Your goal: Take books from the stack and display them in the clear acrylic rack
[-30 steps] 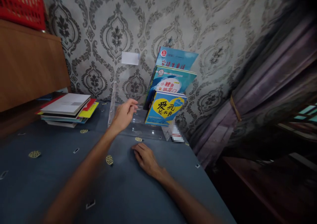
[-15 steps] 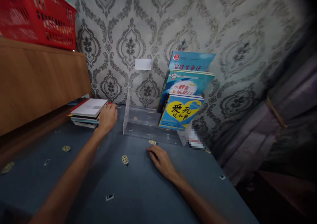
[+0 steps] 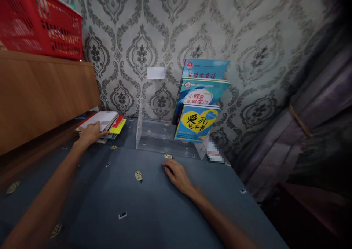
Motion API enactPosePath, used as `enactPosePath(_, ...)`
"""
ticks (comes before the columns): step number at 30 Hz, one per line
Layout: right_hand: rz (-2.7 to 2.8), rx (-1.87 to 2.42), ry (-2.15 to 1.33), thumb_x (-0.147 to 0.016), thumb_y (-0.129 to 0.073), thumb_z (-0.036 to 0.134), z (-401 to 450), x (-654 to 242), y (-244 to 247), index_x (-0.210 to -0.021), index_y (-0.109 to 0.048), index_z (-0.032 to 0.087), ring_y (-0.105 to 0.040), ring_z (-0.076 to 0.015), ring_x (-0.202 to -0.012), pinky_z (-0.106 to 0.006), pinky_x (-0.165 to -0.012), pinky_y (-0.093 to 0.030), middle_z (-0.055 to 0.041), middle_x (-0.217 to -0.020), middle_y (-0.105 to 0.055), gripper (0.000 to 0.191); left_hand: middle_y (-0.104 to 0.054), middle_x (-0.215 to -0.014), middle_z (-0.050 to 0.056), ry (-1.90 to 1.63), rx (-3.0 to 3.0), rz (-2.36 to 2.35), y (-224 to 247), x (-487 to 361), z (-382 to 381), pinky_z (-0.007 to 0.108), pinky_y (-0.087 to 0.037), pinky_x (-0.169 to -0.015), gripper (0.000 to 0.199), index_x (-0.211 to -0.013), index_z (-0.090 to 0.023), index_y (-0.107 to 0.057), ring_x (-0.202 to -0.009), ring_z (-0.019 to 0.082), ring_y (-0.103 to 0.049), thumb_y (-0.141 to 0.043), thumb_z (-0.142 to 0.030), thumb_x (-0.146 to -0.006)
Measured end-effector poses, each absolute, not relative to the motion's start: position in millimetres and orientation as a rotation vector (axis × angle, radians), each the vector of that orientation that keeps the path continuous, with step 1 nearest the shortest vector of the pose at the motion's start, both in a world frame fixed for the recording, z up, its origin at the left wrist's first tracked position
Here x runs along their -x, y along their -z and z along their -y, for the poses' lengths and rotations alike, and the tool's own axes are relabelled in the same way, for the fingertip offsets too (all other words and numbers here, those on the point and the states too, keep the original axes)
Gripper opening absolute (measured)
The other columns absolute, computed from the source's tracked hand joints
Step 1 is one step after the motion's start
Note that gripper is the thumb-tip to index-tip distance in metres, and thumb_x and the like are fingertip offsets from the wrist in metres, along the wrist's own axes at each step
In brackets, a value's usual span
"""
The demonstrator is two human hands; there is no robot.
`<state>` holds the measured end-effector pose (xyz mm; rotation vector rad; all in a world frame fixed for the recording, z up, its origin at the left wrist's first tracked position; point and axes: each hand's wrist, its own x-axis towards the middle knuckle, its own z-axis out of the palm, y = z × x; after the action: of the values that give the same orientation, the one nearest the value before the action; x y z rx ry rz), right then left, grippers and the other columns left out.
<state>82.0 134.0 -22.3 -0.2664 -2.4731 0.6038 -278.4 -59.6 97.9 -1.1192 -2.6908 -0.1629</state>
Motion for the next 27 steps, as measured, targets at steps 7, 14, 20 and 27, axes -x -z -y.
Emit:
enactPosePath(7, 2.465, 0.243, -0.611, -0.094, -0.046, 0.013, -137.1, -80.4, 28.4, -0.096, -0.064, 0.02, -0.063, -0.0212, -0.091, -0.035, -0.084, -0.051, -0.0072, -0.093, -0.068, 0.019, -0.066, -0.124, 0.023, -0.053, 1.128, 2.66, -100.1, 280.0, 66.6, 0.051, -0.048, -0.092, 0.044, -0.117, -0.013, -0.062, -0.116, 0.038, -0.061, -0.031, -0.038, -0.098)
enactPosePath(14, 2.484, 0.253, -0.598, -0.094, -0.047, 0.011, -137.1, -80.5, 28.3, -0.097, -0.065, 0.018, -0.063, -0.0214, -0.091, -0.035, -0.083, -0.051, -0.0084, -0.094, -0.067, 0.02, -0.069, -0.119, 0.023, -0.089, 1.178, 2.568, -101.0, 262.3, 78.9, 0.042, -0.051, -0.084, 0.048, -0.13, -0.01, -0.06, -0.109, 0.036, -0.066, -0.028, -0.017, -0.095)
enactPosePath(20, 2.483, 0.256, -0.591, -0.093, -0.047, 0.012, -138.7, -79.4, 30.8, -0.097, -0.066, 0.018, -0.063, -0.0215, -0.093, -0.036, -0.085, -0.052, -0.0086, -0.096, -0.067, 0.02, -0.071, -0.108, 0.024, -0.225, 1.165, 2.558, -105.4, 221.6, 80.4, 0.043, -0.052, -0.077, 0.044, -0.119, -0.008, -0.062, -0.101, 0.037, -0.068, -0.025, -0.013, -0.095)
enactPosePath(27, 2.492, 0.253, -0.597, -0.093, -0.048, 0.011, -139.5, -80.1, 31.6, -0.099, -0.066, 0.017, -0.063, -0.0216, -0.093, -0.036, -0.086, -0.052, -0.0093, -0.097, -0.067, 0.02, -0.072, -0.103, 0.022, -0.326, 1.236, 2.641, -94.4, 183.5, 77.3, 0.042, -0.051, -0.08, 0.035, -0.111, -0.008, -0.064, -0.096, 0.034, -0.07, -0.035, -0.011, -0.092)
